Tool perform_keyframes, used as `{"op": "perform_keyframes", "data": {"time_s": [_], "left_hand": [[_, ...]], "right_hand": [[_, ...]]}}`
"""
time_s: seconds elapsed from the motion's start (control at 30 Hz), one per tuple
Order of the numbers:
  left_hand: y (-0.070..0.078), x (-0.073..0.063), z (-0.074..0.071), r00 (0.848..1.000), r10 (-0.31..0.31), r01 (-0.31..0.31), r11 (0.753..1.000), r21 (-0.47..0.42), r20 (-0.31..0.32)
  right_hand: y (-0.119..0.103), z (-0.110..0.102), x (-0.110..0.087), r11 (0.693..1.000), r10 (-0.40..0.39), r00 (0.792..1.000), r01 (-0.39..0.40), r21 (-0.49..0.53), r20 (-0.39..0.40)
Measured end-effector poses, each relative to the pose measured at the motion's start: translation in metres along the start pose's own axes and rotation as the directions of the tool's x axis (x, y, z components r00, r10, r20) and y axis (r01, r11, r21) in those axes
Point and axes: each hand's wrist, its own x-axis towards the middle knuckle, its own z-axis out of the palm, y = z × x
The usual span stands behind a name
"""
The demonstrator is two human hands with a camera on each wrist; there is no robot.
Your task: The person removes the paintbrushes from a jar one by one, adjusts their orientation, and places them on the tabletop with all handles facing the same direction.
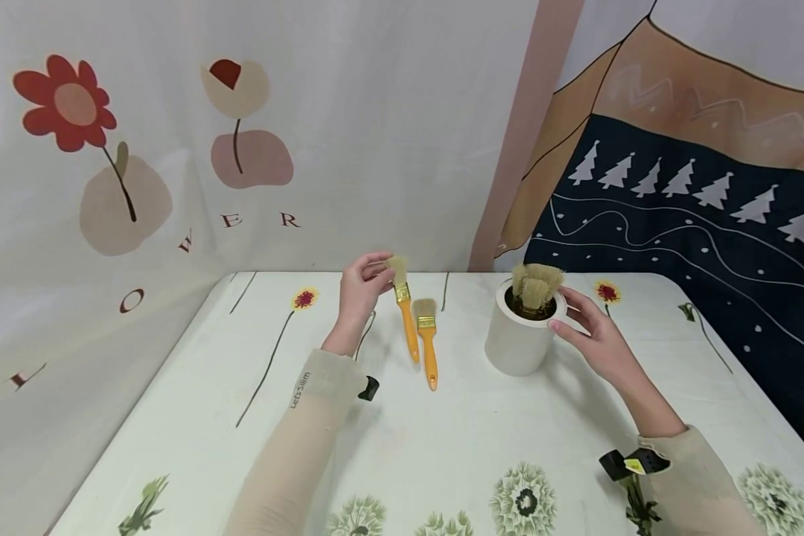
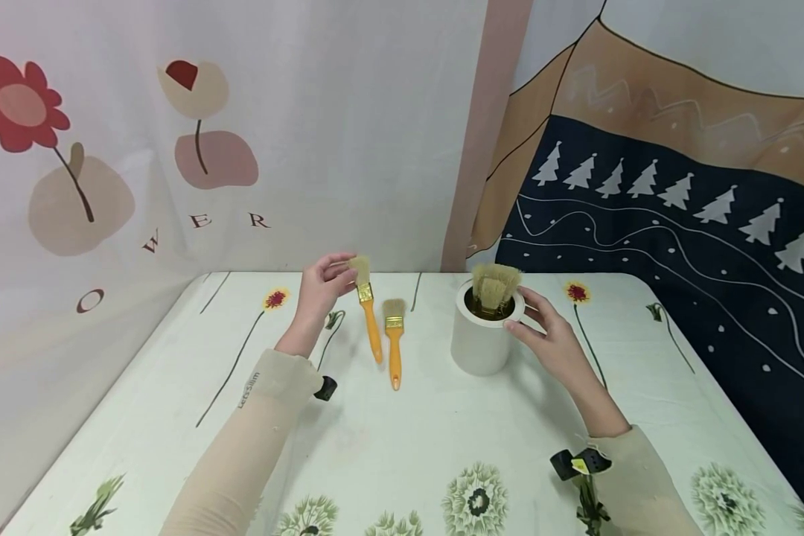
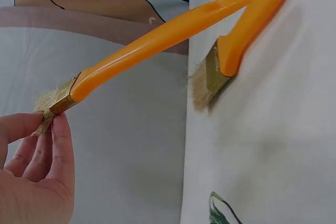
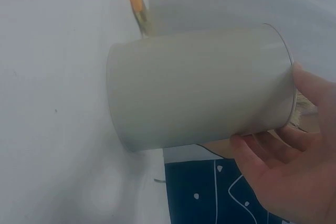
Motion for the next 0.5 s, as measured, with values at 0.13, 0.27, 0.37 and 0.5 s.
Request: {"op": "perform_keyframes", "data": {"time_s": [0.13,0.27,0.37,0.5], "left_hand": [[-0.007,0.002,-0.001,1.0,-0.027,0.027,1.0,0.014,-0.006],[-0.014,0.003,-0.001,0.998,-0.055,0.055,0.997,0.047,-0.008],[-0.019,0.004,-0.002,0.997,-0.08,0.08,0.995,0.063,-0.005],[-0.026,0.006,-0.002,0.993,-0.116,0.115,0.99,0.081,0.01]], "right_hand": [[-0.001,0.0,0.0,1.0,-0.005,1.0,0.005,-0.006,-0.001],[-0.001,0.0,0.0,1.0,-0.01,1.0,0.009,-0.012,-0.003],[-0.001,0.0,0.0,1.0,-0.01,1.0,0.009,-0.016,-0.005],[-0.002,0.0,0.0,1.0,-0.008,1.0,0.008,-0.02,-0.006]]}}
